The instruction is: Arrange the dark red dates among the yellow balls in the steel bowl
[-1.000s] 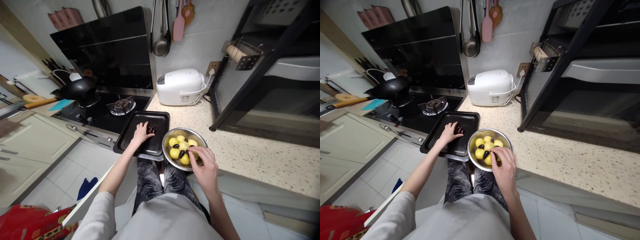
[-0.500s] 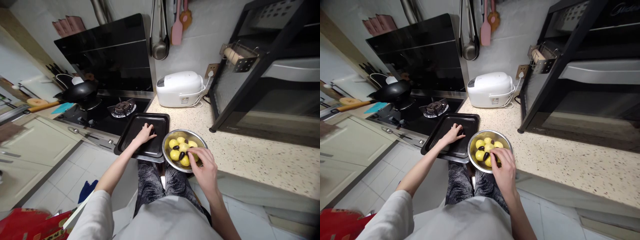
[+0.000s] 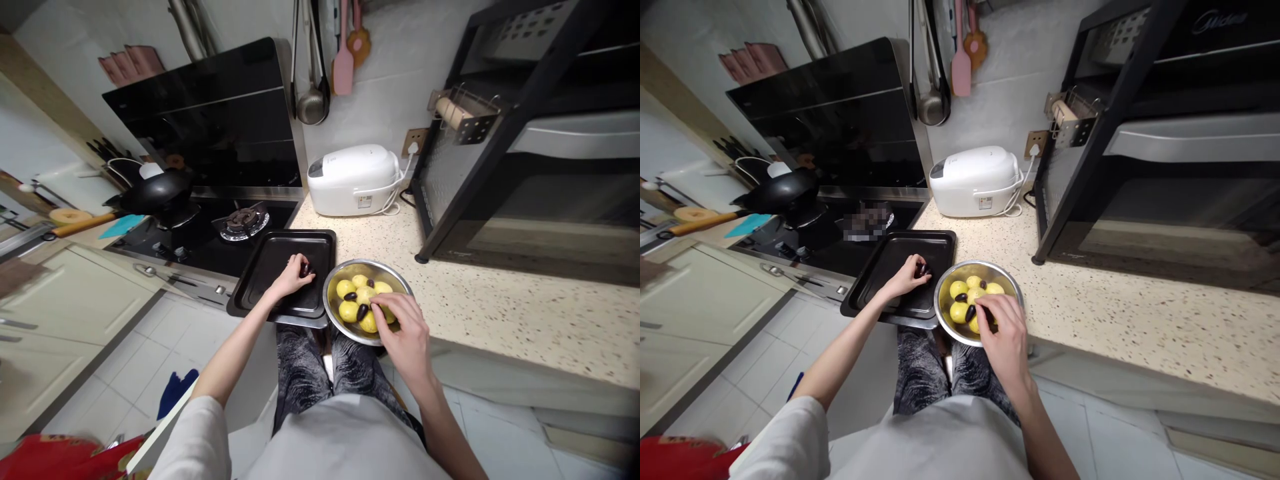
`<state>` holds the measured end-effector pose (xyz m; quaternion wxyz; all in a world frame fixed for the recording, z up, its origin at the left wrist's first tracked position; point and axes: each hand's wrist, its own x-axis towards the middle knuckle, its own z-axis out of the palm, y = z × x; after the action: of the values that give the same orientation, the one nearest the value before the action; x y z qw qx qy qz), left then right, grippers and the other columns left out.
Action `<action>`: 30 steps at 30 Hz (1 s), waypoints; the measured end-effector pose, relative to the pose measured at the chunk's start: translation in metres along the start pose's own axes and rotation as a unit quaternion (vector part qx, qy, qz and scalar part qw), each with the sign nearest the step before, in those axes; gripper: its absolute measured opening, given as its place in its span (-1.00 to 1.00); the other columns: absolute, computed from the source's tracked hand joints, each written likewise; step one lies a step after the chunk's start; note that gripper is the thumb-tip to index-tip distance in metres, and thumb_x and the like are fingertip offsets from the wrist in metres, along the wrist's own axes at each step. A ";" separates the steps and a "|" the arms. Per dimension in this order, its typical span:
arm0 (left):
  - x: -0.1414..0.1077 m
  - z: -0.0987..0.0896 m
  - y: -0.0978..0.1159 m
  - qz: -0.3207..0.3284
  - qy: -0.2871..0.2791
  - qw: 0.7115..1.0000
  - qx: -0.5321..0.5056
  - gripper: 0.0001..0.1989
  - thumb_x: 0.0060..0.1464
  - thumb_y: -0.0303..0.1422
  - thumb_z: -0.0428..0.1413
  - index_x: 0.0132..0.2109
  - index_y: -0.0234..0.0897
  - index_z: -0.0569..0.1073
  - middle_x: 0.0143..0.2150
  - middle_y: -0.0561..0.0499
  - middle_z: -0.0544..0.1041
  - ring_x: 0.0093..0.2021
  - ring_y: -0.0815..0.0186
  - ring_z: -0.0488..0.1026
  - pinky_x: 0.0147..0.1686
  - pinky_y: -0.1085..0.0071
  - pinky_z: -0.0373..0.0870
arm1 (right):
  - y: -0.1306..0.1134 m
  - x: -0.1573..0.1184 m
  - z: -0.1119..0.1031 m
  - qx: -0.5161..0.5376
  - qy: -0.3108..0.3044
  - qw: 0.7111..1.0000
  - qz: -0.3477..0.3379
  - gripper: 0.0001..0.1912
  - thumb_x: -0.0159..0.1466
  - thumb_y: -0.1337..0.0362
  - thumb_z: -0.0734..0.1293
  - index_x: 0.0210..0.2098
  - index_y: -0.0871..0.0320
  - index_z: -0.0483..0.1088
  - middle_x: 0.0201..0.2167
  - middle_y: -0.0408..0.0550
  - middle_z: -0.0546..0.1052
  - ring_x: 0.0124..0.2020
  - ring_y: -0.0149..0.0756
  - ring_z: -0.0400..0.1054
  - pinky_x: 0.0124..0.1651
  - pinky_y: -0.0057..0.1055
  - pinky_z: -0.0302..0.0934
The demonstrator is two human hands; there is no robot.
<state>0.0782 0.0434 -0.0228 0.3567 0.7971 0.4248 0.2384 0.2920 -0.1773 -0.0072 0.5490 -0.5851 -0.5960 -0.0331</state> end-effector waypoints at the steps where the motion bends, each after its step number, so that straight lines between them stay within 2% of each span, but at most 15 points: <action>1: -0.001 0.000 0.002 -0.004 0.002 1.000 -0.021 -0.70 0.04 -0.36 0.27 -0.16 -0.22 0.31 -0.20 0.05 0.31 -0.22 0.30 0.32 -0.03 0.26 0.39 | 0.000 0.000 0.000 0.001 0.000 1.000 -0.002 -0.89 0.42 0.35 0.34 -0.17 0.04 0.52 -0.22 -0.05 0.63 -0.13 -0.12 0.49 -0.02 -0.09 0.39; 4: -0.005 0.000 0.011 -0.026 0.002 0.993 -0.112 -0.71 0.13 -0.24 0.24 -0.14 -0.22 0.31 -0.24 0.07 0.36 -0.29 0.37 0.32 -0.20 0.40 0.35 | -0.002 0.002 0.003 0.005 0.000 1.000 -0.009 -0.89 0.42 0.36 0.34 -0.16 0.05 0.52 -0.21 -0.05 0.63 -0.12 -0.13 0.49 -0.02 -0.09 0.40; 6: -0.011 0.000 0.022 -0.057 -0.004 0.975 -0.212 -0.66 0.12 -0.14 0.26 -0.14 -0.22 0.32 -0.24 0.07 0.39 -0.32 0.40 0.33 -0.28 0.45 0.31 | -0.005 0.005 0.006 0.010 -0.004 1.000 -0.015 -0.88 0.41 0.36 0.34 -0.16 0.04 0.52 -0.21 -0.05 0.64 -0.11 -0.12 0.50 -0.01 -0.08 0.40; 9: -0.023 0.000 0.045 -0.107 -0.031 0.916 -0.385 -0.54 0.00 -0.06 0.37 -0.16 -0.22 0.37 -0.16 0.00 0.50 -0.29 0.40 0.39 -0.31 0.48 0.30 | -0.011 0.011 0.012 0.019 -0.015 0.999 -0.024 -0.84 0.42 0.36 0.32 -0.10 0.03 0.53 -0.17 -0.04 0.65 -0.07 -0.10 0.51 0.03 -0.05 0.41; 12: -0.039 0.007 0.069 -0.123 -0.078 0.854 -0.500 -0.51 -0.09 -0.12 0.46 -0.14 -0.23 0.43 -0.12 -0.01 0.54 -0.25 0.40 0.44 -0.32 0.51 0.30 | -0.018 0.022 0.017 0.023 -0.037 0.998 -0.036 -0.72 0.45 0.35 0.29 0.09 0.00 0.51 -0.04 0.00 0.64 0.01 -0.08 0.51 0.09 -0.02 0.41; 15: -0.054 0.018 0.087 -0.118 -0.111 0.822 -0.546 -0.53 -0.09 -0.17 0.49 -0.12 -0.24 0.48 -0.22 0.07 0.49 -0.30 0.45 0.41 -0.34 0.54 0.28 | -0.025 0.033 0.021 0.032 -0.078 0.995 -0.058 -0.58 0.46 0.35 0.26 0.27 -0.05 0.42 0.08 0.00 0.60 0.11 -0.08 0.47 0.16 -0.01 0.41; 17: -0.062 0.027 0.093 -0.121 -0.123 0.806 -0.567 -0.54 -0.08 -0.19 0.49 -0.11 -0.24 0.50 -0.27 0.10 0.46 -0.34 0.47 0.39 -0.34 0.54 0.30 | -0.027 0.037 0.023 0.039 -0.095 0.992 -0.067 -0.56 0.47 0.35 0.25 0.28 -0.07 0.41 0.11 0.00 0.58 0.13 -0.08 0.45 0.18 0.00 0.41; 20: -0.068 0.038 0.096 -0.135 -0.129 0.782 -0.595 -0.55 -0.08 -0.20 0.49 -0.12 -0.26 0.52 -0.29 0.10 0.46 -0.32 0.46 0.40 -0.29 0.51 0.37 | -0.027 0.040 0.025 0.054 -0.100 0.992 -0.061 -0.63 0.46 0.37 0.25 0.17 -0.04 0.49 0.03 -0.01 0.61 0.08 -0.09 0.47 0.14 -0.03 0.42; 22: -0.070 0.045 0.097 -0.148 -0.113 0.761 -0.621 -0.57 -0.07 -0.21 0.49 -0.14 -0.28 0.52 -0.28 0.09 0.47 -0.30 0.45 0.41 -0.27 0.51 0.40 | -0.027 0.039 0.025 0.067 -0.096 0.992 -0.051 -0.70 0.44 0.37 0.27 0.08 0.00 0.53 -0.04 -0.01 0.63 0.02 -0.10 0.48 0.10 -0.07 0.42; 27: -0.069 0.057 0.100 -0.198 -0.065 0.693 -0.690 -0.72 0.11 -0.23 0.38 -0.25 -0.32 0.49 -0.31 0.06 0.46 -0.37 0.48 0.35 -0.43 0.56 0.30 | -0.027 0.038 0.027 0.092 -0.084 0.992 -0.005 -0.86 0.42 0.31 0.33 -0.08 0.02 0.53 -0.14 -0.04 0.65 -0.06 -0.11 0.51 0.02 -0.13 0.43; 30: -0.069 0.058 0.098 -0.194 -0.073 0.694 -0.689 -0.76 0.15 -0.26 0.34 -0.23 -0.32 0.49 -0.27 0.01 0.48 -0.38 0.48 0.34 -0.50 0.57 0.22 | -0.019 0.039 0.023 0.086 -0.054 0.994 0.040 -0.91 0.39 0.27 0.37 -0.12 0.03 0.52 -0.17 -0.06 0.65 -0.13 -0.15 0.53 -0.06 -0.20 0.42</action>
<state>0.1315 -0.0739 0.0111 0.8742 0.2424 0.2594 0.3313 0.2753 -0.1419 0.0228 0.5647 -0.5600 -0.6019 0.0718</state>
